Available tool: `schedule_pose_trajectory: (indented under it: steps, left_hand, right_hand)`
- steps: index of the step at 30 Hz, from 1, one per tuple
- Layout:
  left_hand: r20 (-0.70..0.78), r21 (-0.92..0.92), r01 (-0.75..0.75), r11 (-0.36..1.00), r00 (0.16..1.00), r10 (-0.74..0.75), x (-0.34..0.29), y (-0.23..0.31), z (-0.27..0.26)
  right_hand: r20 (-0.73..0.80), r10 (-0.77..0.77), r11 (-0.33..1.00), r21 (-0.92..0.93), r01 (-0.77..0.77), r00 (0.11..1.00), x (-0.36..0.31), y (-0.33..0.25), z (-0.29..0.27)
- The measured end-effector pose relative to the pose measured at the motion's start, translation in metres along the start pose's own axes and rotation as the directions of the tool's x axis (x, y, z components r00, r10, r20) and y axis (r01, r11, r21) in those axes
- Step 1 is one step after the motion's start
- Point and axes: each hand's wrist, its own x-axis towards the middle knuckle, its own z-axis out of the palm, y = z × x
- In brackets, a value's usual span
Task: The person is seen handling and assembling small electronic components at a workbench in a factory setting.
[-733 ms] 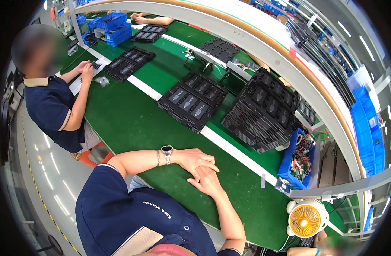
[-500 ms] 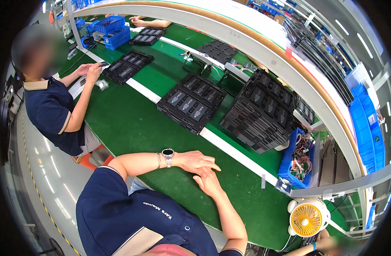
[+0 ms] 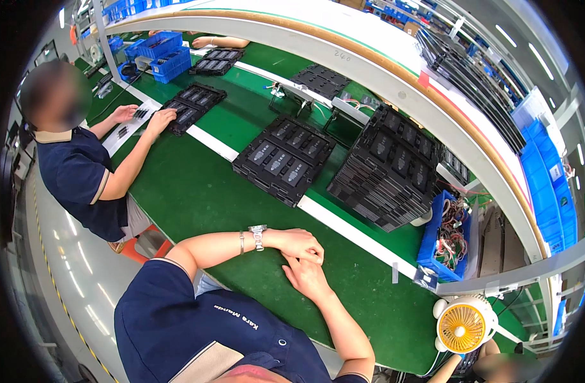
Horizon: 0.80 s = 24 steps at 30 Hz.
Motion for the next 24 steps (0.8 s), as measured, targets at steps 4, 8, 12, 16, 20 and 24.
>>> schedule_pose_trajectory:
  steps: [4, 8, 12, 16, 20, 24]
  left_hand:
    - [0.112, -0.229, -0.041, 0.972, 0.991, 0.068, 0.015, -0.015, -0.003]
    - [0.308, -0.385, 0.1, 0.917, 0.951, 0.025, 0.024, -0.023, -0.008]
    - [0.187, -0.617, -0.056, 0.785, 0.958, 0.216, 0.024, -0.025, -0.001]
    - [0.239, -0.646, 0.023, 0.763, 0.955, 0.173, 0.023, -0.019, -0.008]
    - [0.236, -0.639, 0.047, 0.768, 0.962, 0.138, 0.024, -0.03, -0.003]
    - [0.268, -0.684, 0.042, 0.728, 0.943, 0.198, 0.023, -0.028, -0.007]
  right_hand:
    - [0.017, 0.013, 0.999, 0.037, -0.014, 1.0, 0.004, -0.005, -0.005]
    - [-0.008, -0.018, 0.991, 0.132, 0.019, 1.0, 0.006, -0.002, -0.011]
    - [-0.031, 0.077, 0.784, 0.62, -0.041, 0.997, 0.006, 0.014, -0.016]
    - [-0.033, 0.23, 0.344, 0.938, -0.05, 0.973, 0.0, 0.029, -0.008]
    - [-0.032, 0.232, 0.177, 0.984, -0.01, 0.972, 0.0, 0.031, -0.009]
    - [-0.03, 0.242, 0.135, 0.991, -0.003, 0.97, -0.004, 0.041, 0.0]
